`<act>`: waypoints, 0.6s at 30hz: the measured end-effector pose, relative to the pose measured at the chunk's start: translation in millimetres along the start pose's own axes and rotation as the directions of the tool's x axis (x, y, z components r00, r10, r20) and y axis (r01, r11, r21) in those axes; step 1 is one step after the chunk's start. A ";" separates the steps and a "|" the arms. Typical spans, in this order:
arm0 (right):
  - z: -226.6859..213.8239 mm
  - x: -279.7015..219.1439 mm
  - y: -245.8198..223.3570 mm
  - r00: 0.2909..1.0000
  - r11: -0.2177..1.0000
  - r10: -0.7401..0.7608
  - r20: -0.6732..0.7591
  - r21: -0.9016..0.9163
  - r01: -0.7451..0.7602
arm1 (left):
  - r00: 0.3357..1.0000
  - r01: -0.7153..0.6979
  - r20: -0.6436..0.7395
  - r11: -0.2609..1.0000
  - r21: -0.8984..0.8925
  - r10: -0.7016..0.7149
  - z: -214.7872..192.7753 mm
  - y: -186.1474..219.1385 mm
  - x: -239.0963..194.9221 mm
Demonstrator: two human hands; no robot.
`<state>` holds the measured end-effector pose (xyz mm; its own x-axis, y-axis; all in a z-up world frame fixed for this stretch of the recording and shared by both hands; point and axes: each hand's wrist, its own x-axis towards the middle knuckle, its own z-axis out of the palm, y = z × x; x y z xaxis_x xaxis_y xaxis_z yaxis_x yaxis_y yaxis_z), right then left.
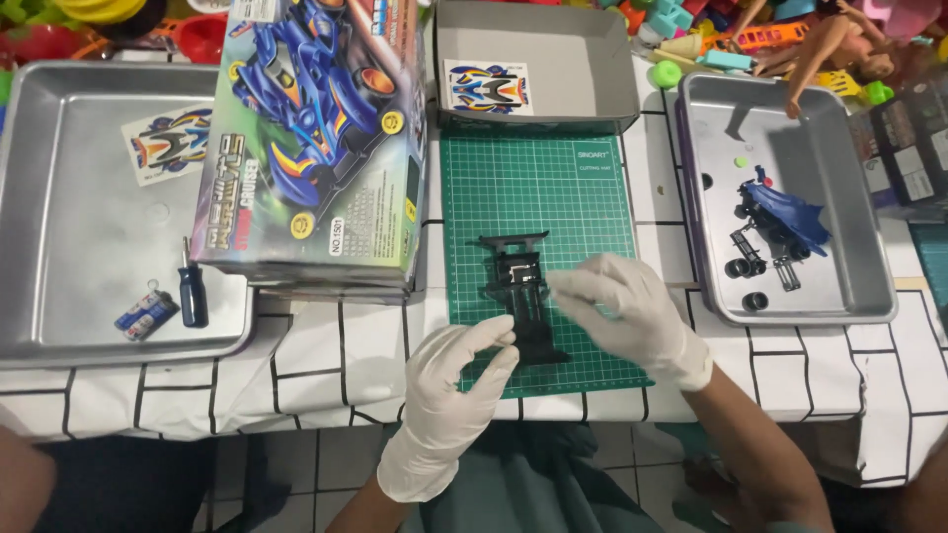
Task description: Assembling a mini 4WD toy car chassis, including applying grease to components and fitting plastic parts.
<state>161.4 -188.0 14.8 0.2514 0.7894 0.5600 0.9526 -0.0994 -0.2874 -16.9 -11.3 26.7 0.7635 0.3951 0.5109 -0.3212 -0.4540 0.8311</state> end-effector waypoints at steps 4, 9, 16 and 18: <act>-10.8 12.0 -56.4 0.991 0.991 -0.120 -0.056 0.057 0.123 | 0.922 0.387 0.164 0.833 -0.396 -0.351 4.2 14.7 -2.2; -3.6 15.1 -75.7 0.986 0.990 -0.066 -0.150 0.117 0.084 | 0.727 0.666 0.409 0.419 -0.617 -0.552 2.1 11.7 -7.8; -11.5 -8.7 -58.6 0.979 0.889 0.149 -0.140 0.453 -0.070 | 0.633 0.744 0.451 0.334 -0.579 -0.629 -12.3 15.3 1.4; -14.4 -10.4 -63.5 0.930 0.697 0.352 -0.109 0.693 -0.183 | 0.687 0.690 0.398 0.376 -0.618 -0.608 -12.9 16.2 1.8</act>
<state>100.8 -198.6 38.3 0.5879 0.6328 0.5039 0.4998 0.2057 -0.8414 -28.0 -7.7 43.9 0.9427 0.2299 -0.2418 0.0600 0.5960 0.8007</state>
